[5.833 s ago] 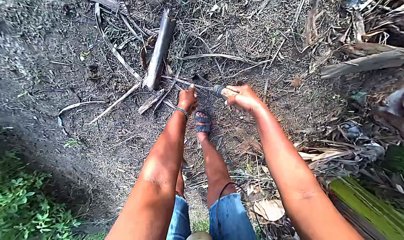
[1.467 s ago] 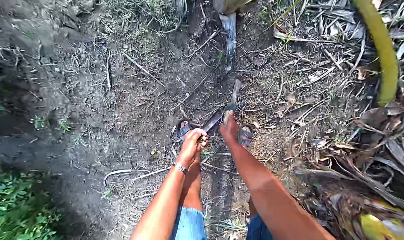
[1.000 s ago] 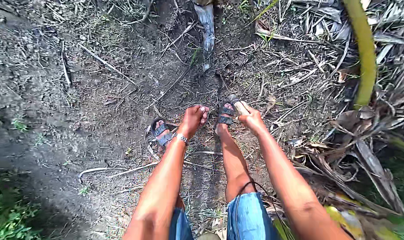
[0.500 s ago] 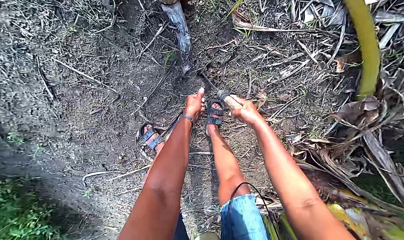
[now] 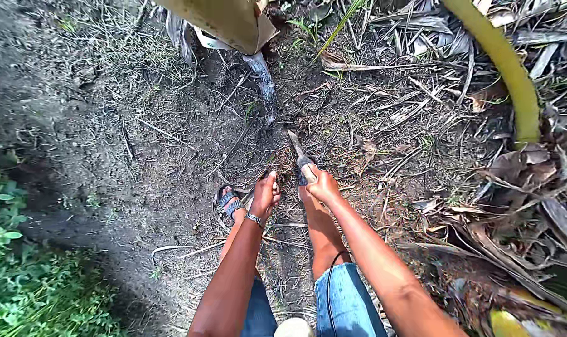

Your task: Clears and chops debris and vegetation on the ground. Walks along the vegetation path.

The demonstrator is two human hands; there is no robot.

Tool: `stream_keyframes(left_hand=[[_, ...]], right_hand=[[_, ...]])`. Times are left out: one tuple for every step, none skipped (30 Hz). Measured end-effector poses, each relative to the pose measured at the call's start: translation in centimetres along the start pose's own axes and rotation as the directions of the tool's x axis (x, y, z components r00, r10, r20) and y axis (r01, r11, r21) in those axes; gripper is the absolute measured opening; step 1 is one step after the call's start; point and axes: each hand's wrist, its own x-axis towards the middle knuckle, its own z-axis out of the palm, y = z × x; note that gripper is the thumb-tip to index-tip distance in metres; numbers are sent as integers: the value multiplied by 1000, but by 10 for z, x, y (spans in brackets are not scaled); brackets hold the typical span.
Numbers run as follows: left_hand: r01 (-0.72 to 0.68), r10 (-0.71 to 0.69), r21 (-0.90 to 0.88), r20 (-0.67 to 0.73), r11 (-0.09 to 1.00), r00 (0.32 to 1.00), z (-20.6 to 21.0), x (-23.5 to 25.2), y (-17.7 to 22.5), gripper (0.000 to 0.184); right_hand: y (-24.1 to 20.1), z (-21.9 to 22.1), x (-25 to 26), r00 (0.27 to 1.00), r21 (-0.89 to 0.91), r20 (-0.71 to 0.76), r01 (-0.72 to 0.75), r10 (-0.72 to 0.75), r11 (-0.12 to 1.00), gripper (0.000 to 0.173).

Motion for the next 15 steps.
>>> stream_keyframes(left_hand=[[2,-2,-30,2,1000,1000,2,-7,2,44],[17,-17,-80,-4,997,1000,5,-15,7,44],[37,-40,-162,-17,986,999,10,-23,14,44],[57,-68,-273,-31,960,997,16,-30,23,43],[75,-92,-395,-24,916,995,22,-36,32,40],[89,-102,-506,3,858,995,28,-41,41,36],[102,-92,-588,48,802,995,34,-46,50,33],[113,-68,-644,94,757,993,43,-52,59,32],[122,-37,-673,138,729,990,54,-58,70,32],[135,-8,-690,184,711,983,65,-65,79,33],[152,19,-699,231,699,973,75,-72,86,34],[166,48,-699,276,696,960,83,-77,95,35],[177,74,-684,321,707,944,90,-80,101,35],[186,90,-670,354,718,931,94,-83,103,33],[188,114,-657,388,730,914,96,-83,103,32]], right_hand=[[0,-6,1,1000,66,-19,10,-8,998,73],[-1,-15,-6,999,104,-38,24,-20,994,73],[-2,-25,-19,998,113,-48,38,-32,993,73],[-1,-34,-33,998,110,-52,41,-36,993,74],[0,-41,-44,997,113,-65,41,-34,993,74],[2,-45,-49,997,123,-79,31,-22,992,73],[4,-46,-46,996,153,-88,21,-7,988,71],[7,-46,-33,995,206,-102,23,-2,978,68],[10,-49,-14,995,275,-103,25,3,961,69],[13,-52,5,995,345,-98,24,11,938,70],[13,-59,17,996,385,-84,17,17,923,69],[8,-72,22,998,385,-64,7,19,923,68],[2,-89,18,999,365,-49,9,10,931,67],[0,-103,9,998,326,-58,28,-10,945,66],[-1,-117,-3,995,279,-89,64,-40,958,65]])
